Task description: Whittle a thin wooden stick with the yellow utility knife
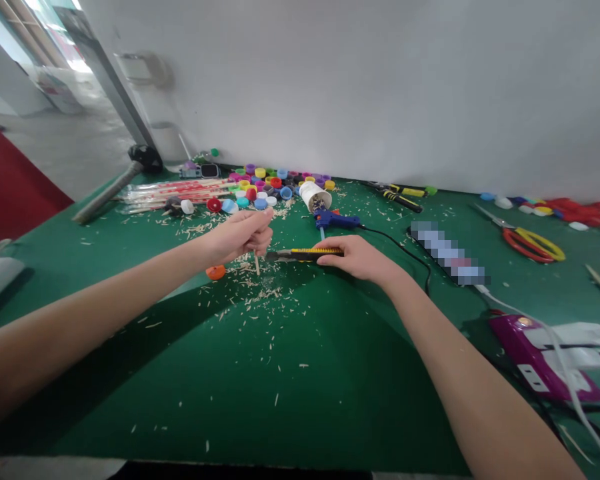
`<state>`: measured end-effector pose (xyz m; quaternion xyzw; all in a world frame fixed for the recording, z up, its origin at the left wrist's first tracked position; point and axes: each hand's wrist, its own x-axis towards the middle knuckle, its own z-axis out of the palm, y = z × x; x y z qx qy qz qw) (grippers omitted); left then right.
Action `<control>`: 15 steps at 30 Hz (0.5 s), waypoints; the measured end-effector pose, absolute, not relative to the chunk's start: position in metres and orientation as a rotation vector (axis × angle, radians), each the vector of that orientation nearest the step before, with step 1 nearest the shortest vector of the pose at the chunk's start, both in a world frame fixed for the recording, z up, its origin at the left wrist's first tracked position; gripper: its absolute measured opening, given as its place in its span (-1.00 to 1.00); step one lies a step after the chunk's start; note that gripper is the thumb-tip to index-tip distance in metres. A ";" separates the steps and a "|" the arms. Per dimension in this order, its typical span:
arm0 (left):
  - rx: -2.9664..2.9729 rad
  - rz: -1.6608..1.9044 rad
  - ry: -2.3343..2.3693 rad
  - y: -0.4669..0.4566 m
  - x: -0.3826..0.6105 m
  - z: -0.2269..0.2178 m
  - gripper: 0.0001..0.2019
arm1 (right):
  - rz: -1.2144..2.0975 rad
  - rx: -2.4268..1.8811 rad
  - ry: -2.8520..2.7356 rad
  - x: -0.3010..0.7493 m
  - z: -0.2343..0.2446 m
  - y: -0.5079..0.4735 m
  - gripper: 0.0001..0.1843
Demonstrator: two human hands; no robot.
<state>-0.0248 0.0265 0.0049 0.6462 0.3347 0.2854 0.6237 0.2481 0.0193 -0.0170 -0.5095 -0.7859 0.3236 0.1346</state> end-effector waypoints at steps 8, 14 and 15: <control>1.505 0.782 0.905 0.029 -0.022 0.000 -0.69 | 0.877 -1.496 -2.348 0.244 -0.012 0.019 -0.64; 2.015 0.690 1.313 0.044 -0.034 -0.008 -0.82 | 0.826 -1.522 -2.358 0.242 -0.011 0.015 -0.61; 2.155 0.654 1.363 0.046 -0.037 -0.009 -0.80 | 0.816 -1.530 -2.350 0.242 -0.011 0.014 -0.61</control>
